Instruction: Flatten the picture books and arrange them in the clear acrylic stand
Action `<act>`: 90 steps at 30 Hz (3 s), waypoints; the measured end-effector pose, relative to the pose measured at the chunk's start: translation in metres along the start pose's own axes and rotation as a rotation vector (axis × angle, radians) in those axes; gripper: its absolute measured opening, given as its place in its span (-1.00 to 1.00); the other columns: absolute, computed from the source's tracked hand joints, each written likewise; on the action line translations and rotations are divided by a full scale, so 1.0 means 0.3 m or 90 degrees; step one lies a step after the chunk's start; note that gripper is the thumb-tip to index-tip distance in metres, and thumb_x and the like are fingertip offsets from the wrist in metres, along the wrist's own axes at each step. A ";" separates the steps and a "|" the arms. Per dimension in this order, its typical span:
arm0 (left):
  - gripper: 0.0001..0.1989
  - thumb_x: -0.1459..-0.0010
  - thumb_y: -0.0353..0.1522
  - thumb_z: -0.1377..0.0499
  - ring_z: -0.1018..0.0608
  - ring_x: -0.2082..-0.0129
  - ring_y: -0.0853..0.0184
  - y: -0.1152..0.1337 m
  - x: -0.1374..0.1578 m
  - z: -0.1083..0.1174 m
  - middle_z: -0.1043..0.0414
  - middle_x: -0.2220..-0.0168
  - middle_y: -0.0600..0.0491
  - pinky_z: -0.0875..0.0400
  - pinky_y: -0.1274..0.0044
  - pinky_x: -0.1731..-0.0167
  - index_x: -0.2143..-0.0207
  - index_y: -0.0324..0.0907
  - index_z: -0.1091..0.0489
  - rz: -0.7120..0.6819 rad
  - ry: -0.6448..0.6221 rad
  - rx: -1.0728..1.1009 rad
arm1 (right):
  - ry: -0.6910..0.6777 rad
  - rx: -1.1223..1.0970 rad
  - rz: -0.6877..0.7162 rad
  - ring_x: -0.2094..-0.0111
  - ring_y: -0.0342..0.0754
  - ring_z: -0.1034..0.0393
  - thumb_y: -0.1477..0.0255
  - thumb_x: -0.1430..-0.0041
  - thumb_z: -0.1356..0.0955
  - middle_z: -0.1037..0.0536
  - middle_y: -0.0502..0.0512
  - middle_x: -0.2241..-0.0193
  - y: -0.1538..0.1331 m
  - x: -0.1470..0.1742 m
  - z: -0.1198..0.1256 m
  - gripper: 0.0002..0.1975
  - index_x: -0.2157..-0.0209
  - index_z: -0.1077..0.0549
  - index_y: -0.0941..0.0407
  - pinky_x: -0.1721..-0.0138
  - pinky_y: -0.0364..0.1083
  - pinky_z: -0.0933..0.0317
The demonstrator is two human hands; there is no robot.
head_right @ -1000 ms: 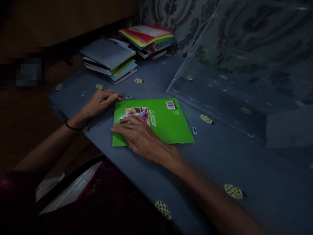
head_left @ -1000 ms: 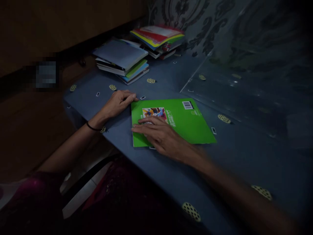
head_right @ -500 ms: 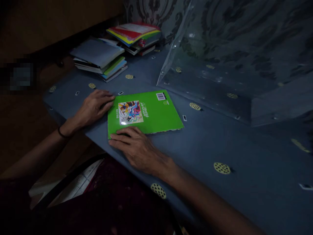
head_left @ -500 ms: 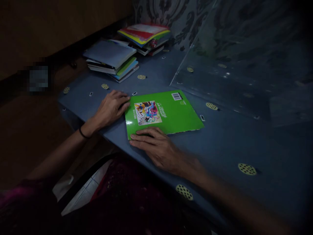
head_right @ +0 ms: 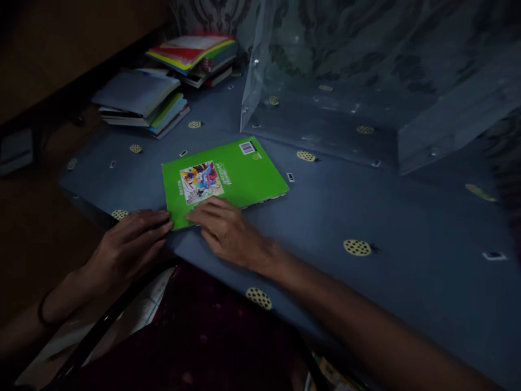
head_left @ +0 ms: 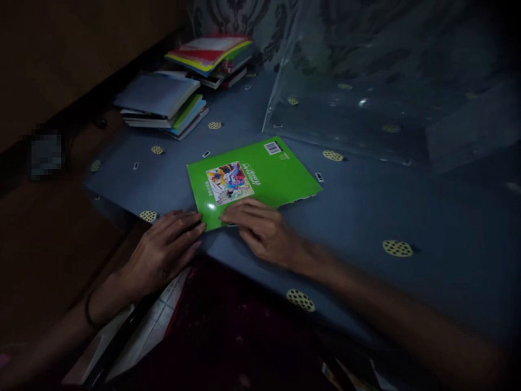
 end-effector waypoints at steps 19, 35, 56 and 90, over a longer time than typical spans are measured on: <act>-0.60 -0.30 -0.43 -0.03 -0.55 0.32 0.12 0.026 -0.088 -0.072 -0.55 0.24 -0.04 -0.49 0.30 0.37 -0.16 -0.04 -0.36 -0.026 -0.029 -0.202 | 0.119 0.261 -0.203 0.12 0.08 -0.56 0.67 -0.21 -0.25 -0.69 0.15 0.18 0.180 0.228 0.386 -0.63 0.08 -0.58 0.10 0.08 0.19 -0.44; -0.67 -0.43 -0.32 0.04 -0.54 0.08 0.18 -0.035 -0.486 -0.187 -0.50 0.03 -0.06 -0.48 0.33 0.10 -0.12 -0.12 -0.41 -0.129 -0.119 -0.058 | 0.112 0.071 -0.165 0.29 -0.02 -0.50 0.65 -0.28 -0.26 -0.66 0.17 0.34 0.121 0.205 0.373 -0.70 0.11 -0.59 0.20 0.22 0.05 -0.46; -0.61 -0.40 -0.40 0.02 -0.42 -0.07 0.10 0.030 -0.639 -0.320 -0.36 -0.07 -0.15 -0.39 0.19 -0.03 -0.19 -0.07 -0.40 -0.160 -0.151 0.032 | 0.100 0.051 -0.268 0.20 -0.06 -0.52 0.65 -0.24 -0.31 -0.58 0.14 0.23 0.161 0.223 0.371 -0.71 0.15 -0.62 0.11 0.15 0.01 -0.46; -0.75 -0.38 -0.37 -0.10 -0.58 0.07 0.15 0.192 -0.510 -0.270 -0.53 0.00 -0.14 -0.52 0.17 -0.03 -0.03 -0.27 -0.42 -0.266 -0.095 -0.009 | 0.168 0.027 -0.295 0.28 -0.08 -0.48 0.62 -0.25 -0.26 -0.58 0.09 0.35 0.185 0.242 0.388 -0.73 0.20 -0.60 0.16 0.23 -0.06 -0.37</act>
Point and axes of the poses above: each hand's wrist, its own x-axis away from the middle knuckle, its own z-axis out of the back of the hand, y = z × x, the point moved 8 cm from there along -x, towards the middle knuckle
